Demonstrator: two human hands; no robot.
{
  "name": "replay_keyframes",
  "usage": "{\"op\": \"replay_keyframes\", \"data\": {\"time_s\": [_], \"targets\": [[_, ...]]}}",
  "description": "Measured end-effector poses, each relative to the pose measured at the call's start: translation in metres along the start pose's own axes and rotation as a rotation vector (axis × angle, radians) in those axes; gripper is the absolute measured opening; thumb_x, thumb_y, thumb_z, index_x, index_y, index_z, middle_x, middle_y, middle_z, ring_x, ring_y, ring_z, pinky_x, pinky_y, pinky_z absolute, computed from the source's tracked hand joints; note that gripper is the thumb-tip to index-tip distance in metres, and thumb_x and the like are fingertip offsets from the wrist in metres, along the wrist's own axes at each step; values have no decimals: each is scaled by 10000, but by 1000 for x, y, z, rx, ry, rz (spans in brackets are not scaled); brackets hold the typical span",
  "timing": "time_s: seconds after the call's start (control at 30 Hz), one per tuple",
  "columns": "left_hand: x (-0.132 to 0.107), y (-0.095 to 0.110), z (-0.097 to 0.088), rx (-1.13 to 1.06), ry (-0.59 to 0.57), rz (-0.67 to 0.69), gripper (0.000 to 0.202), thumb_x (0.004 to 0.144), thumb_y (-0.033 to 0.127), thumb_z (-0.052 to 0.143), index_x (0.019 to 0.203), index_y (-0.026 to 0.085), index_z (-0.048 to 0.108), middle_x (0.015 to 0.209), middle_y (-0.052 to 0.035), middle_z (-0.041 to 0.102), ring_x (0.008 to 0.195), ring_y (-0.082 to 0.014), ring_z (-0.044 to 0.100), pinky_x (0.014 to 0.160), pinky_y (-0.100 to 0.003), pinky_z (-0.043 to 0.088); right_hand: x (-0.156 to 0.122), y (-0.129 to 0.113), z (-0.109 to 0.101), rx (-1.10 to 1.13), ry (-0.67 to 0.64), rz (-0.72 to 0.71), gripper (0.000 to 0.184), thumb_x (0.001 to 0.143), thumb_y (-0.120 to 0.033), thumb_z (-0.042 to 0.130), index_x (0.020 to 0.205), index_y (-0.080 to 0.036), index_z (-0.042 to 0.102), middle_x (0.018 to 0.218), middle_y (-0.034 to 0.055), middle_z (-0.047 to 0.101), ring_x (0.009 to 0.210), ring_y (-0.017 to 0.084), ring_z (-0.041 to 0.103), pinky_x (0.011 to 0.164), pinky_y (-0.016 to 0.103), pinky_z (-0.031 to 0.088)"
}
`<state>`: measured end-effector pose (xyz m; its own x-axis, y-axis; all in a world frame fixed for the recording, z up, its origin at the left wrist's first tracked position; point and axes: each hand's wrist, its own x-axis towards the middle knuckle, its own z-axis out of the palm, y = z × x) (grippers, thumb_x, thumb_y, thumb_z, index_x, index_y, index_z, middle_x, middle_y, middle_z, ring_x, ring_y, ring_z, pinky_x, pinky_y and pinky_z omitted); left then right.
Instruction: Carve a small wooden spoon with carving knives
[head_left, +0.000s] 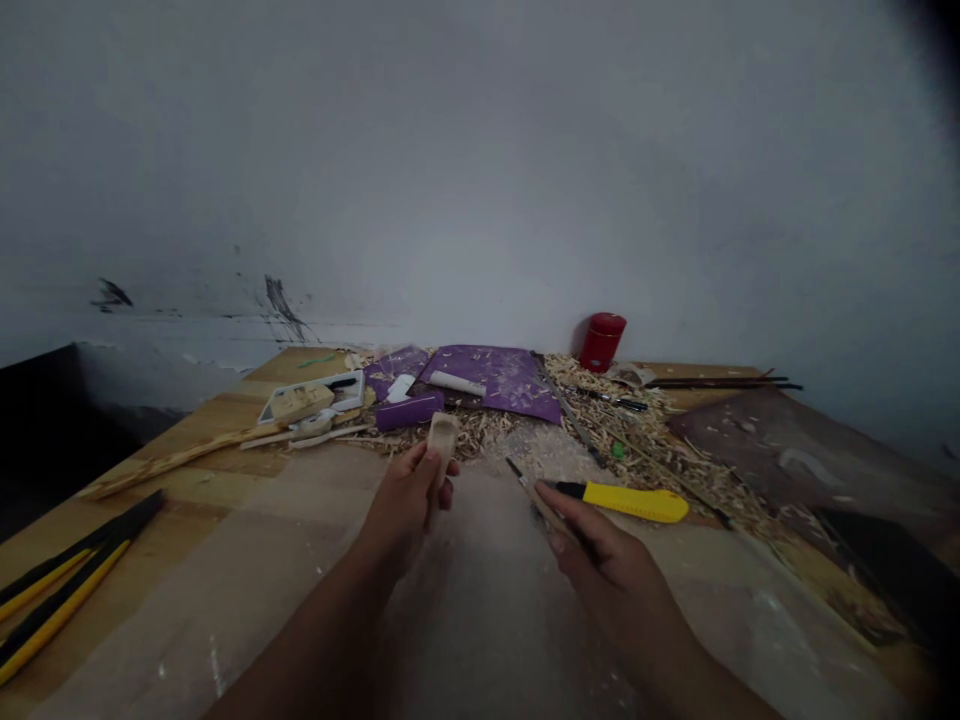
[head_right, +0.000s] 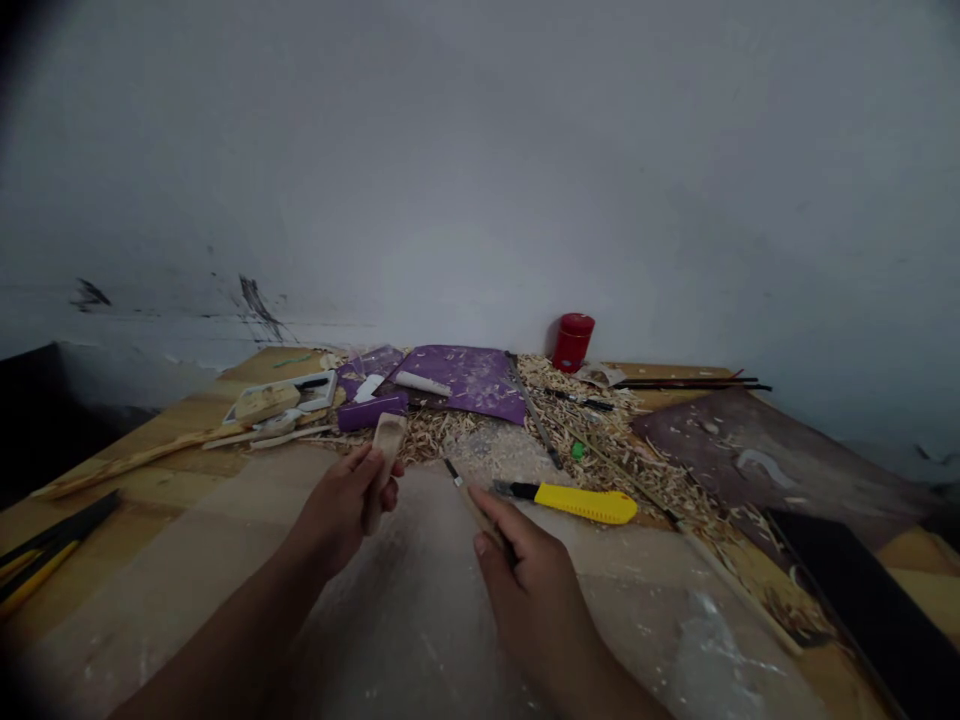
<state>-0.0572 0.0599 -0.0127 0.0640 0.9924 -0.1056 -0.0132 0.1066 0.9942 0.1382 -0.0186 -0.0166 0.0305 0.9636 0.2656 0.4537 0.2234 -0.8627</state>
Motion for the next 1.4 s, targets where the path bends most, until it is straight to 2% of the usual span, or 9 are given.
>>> {"op": "replay_keyframes", "data": {"time_s": [0.1, 0.2, 0.3, 0.43, 0.53, 0.73, 1.1, 1.3, 1.4], "targets": [[-13, 0, 16, -184, -106, -56, 267, 753, 346, 561, 955, 172, 554, 676, 30, 540, 484, -71, 467, 480, -193, 357, -6, -5, 0, -69, -53, -91, 360, 829, -192, 471, 1174, -228, 565, 1133, 55, 630, 1021, 200, 586, 859, 370, 464], [-24, 2, 27, -296, -175, -96, 330, 757, 303, 569, 1059, 187, 505, 653, 47, 530, 480, -66, 482, 435, -174, 332, -10, -9, -1, -127, -82, -211, 394, 820, -150, 447, 1188, -244, 550, 1098, 44, 644, 972, 183, 603, 829, 343, 479], [-30, 0, 32, -310, -217, -99, 342, 777, 336, 544, 1081, 211, 450, 626, 50, 548, 447, -80, 487, 364, -174, 274, -13, -11, -2, -170, -103, -276, 419, 827, -137, 428, 1221, -249, 519, 998, 41, 661, 881, 169, 620, 765, 309, 495], [-36, -2, 30, -297, -279, -76, 236, 803, 311, 530, 996, 212, 437, 636, 52, 562, 452, -72, 498, 372, -171, 300, -15, -14, -5, -209, -141, -284, 417, 849, -137, 398, 1244, -235, 489, 841, 29, 641, 753, 157, 611, 673, 290, 485], [-38, -4, 28, -233, -295, -61, 185, 810, 312, 526, 922, 207, 423, 635, 50, 575, 440, -75, 517, 352, -163, 304, -15, -15, -6, -229, -155, -295, 401, 863, -149, 390, 1246, -236, 476, 800, 20, 619, 699, 150, 596, 613, 278, 467], [-39, -3, 27, -115, -336, -42, 237, 814, 364, 509, 961, 214, 399, 606, 43, 601, 351, -68, 482, 299, -143, 256, -16, -14, -7, -269, -202, -337, 427, 858, -125, 388, 1263, -253, 437, 822, 15, 630, 697, 148, 601, 608, 276, 459], [-40, 4, 28, -91, -351, -80, 281, 735, 164, 513, 1011, 193, 465, 438, 108, 416, 330, -42, 346, 327, -136, 267, -17, -10, -16, -360, -270, -342, 419, 885, -164, 359, 1278, -301, 404, 769, 1, 630, 638, 152, 608, 565, 275, 468], [-44, -1, 29, -71, -350, -48, 309, 687, 131, 512, 981, 209, 457, 548, 95, 425, 354, -31, 343, 350, -152, 269, -20, -4, -13, -449, -251, -440, 421, 884, -141, 356, 1291, -241, 386, 696, 2, 614, 550, 142, 589, 482, 230, 438], [-48, -6, 31, -165, -358, 31, 370, 657, 211, 592, 994, 204, 438, 596, 85, 434, 388, -26, 340, 369, -153, 253, -22, -3, -10, -526, -224, -513, 450, 867, -116, 345, 1310, -199, 349, 673, 8, 597, 515, 149, 573, 439, 231, 402]]}}
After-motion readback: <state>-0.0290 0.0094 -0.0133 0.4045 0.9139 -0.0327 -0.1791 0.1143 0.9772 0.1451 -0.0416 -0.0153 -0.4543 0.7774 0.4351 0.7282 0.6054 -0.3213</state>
